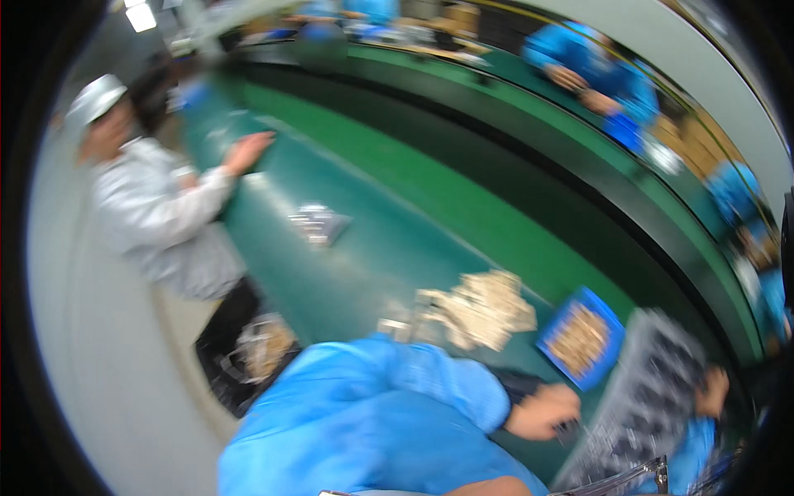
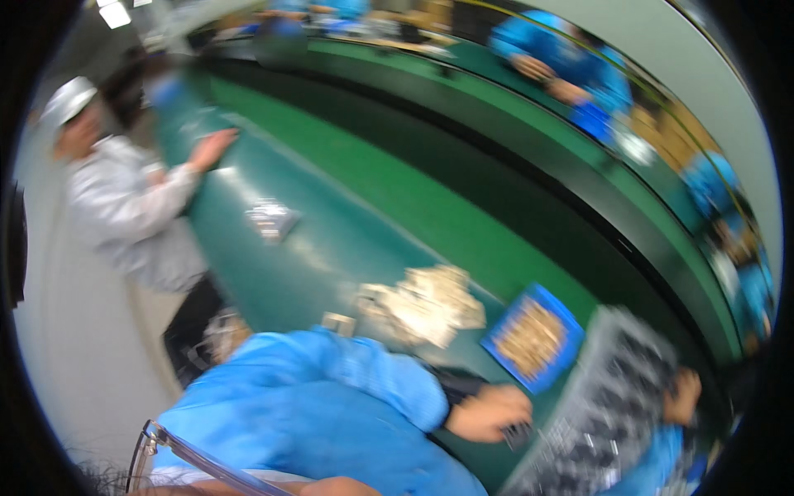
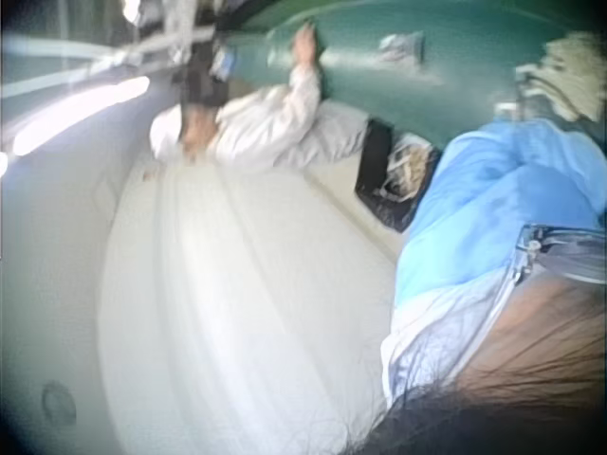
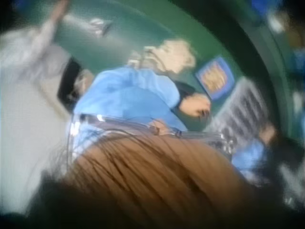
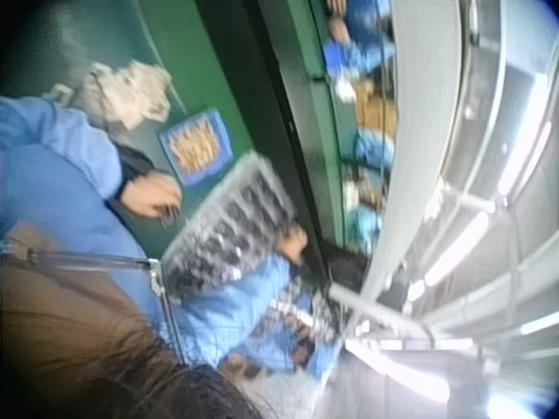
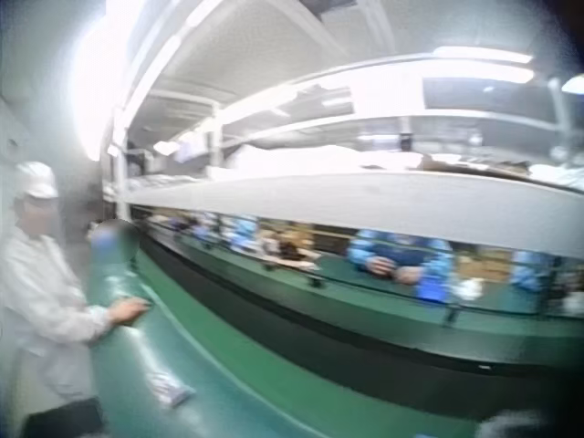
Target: Assembling small black components with wooden-colored inserts and placing them in trays, then boxing the trays in a factory environment.
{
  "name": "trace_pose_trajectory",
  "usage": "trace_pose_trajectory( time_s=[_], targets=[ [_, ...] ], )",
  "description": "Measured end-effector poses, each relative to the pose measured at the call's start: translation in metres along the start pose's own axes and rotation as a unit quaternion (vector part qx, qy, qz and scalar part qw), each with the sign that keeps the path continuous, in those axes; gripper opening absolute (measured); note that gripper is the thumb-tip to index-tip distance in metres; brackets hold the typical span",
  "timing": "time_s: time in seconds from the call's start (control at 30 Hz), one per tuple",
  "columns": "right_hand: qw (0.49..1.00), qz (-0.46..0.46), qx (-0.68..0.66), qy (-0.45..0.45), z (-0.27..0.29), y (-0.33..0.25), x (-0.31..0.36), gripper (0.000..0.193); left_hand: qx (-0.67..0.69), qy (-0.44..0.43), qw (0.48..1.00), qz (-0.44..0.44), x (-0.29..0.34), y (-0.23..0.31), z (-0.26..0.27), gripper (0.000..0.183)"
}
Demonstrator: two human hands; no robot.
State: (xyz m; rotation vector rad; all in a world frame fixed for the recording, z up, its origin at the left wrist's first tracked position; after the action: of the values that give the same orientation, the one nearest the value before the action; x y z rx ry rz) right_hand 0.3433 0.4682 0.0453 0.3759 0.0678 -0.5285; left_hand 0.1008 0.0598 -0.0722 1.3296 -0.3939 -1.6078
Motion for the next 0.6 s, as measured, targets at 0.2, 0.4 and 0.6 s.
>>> trace_pose_trajectory(
  time_s=[0.2, 0.4, 0.6],
  targets=[
    [0.991, -0.096, -0.082, 0.038, 0.02, -0.017, -0.028, 0.026, -0.053, -0.092, 0.992, 0.069, -0.018, -0.001, 0.021, 0.046],
    [0.991, -0.119, -0.051, -0.017, -0.01, -0.025, -0.041, 0.032, -0.053, -0.079, 0.993, 0.071, -0.011, -0.003, 0.019, 0.046],
    [0.986, -0.039, 0.065, -0.149, -0.067, 0.046, -0.017, 0.048, 0.048, 0.004, 0.999, 0.003, -0.001, 0.0, 0.003, 0.032]
  ],
)
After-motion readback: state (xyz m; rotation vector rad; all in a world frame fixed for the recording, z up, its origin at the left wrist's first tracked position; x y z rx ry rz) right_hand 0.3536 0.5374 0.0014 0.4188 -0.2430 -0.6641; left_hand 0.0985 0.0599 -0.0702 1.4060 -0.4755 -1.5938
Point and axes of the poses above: each hand's wrist, its own x-axis away from the middle knuckle, its own z-axis out of the back of the hand, y = z × x, the point moved 6 cm from there along -x, towards the middle knuckle, and after that the axes turned 2 degrees about y, right-handed, at the moved point
